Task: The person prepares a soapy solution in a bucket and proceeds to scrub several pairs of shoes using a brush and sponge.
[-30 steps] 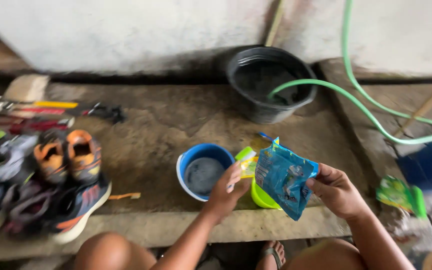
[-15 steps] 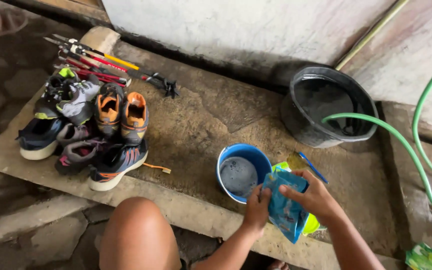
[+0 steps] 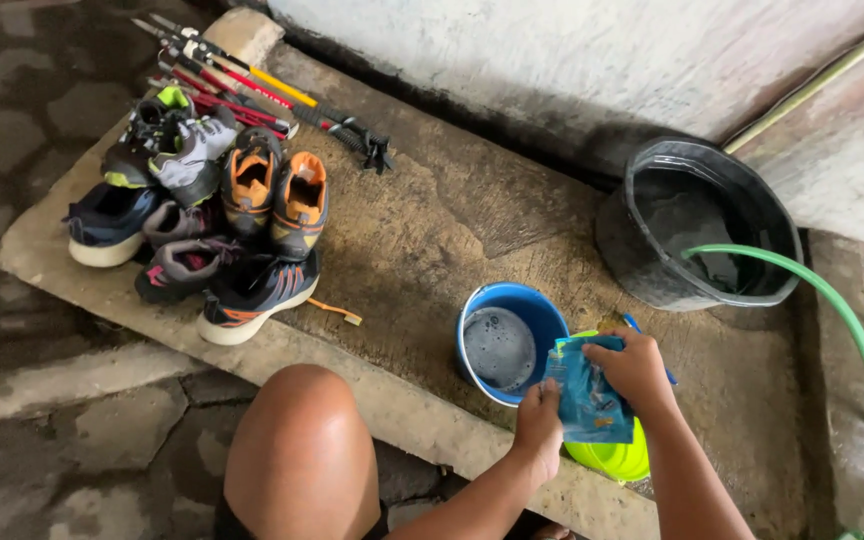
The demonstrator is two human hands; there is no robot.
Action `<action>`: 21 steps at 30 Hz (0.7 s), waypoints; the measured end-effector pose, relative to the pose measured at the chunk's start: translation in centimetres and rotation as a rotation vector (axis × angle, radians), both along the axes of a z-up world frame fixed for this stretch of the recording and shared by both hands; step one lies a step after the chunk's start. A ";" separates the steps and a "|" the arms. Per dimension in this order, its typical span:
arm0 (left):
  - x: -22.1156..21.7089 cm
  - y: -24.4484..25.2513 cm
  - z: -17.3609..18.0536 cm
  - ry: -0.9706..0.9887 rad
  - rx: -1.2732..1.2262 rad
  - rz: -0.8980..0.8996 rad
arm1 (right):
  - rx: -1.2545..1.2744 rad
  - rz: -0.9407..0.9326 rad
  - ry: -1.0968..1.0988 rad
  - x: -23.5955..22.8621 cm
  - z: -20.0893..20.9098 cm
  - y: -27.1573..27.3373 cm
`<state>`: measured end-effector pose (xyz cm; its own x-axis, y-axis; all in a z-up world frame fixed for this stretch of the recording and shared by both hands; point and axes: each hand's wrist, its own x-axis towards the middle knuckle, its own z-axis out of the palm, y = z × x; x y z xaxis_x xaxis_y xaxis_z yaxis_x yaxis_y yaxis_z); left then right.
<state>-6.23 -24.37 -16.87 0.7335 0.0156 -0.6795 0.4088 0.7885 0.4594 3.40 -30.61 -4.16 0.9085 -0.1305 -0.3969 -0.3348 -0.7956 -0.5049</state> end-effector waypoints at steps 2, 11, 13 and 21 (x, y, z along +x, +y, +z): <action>0.2 -0.3 -0.1 0.054 0.027 -0.034 | -0.083 0.093 -0.053 1.2 -2.3 -1.3; 0.2 0.5 -0.2 0.054 0.061 -0.046 | -0.084 0.245 -0.071 2.6 -5.4 -2.3; 0.2 1.0 0.9 0.051 0.076 -0.054 | -0.118 0.220 -0.107 3.4 -6.7 -3.1; 0.3 1.2 0.3 0.027 0.066 -0.029 | -0.180 0.172 -0.078 2.5 -5.0 -1.6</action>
<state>-5.95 -23.21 -16.59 0.7158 0.0401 -0.6971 0.4439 0.7445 0.4986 5.85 -32.20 -9.12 0.9505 -0.0334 -0.3089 -0.1523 -0.9166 -0.3695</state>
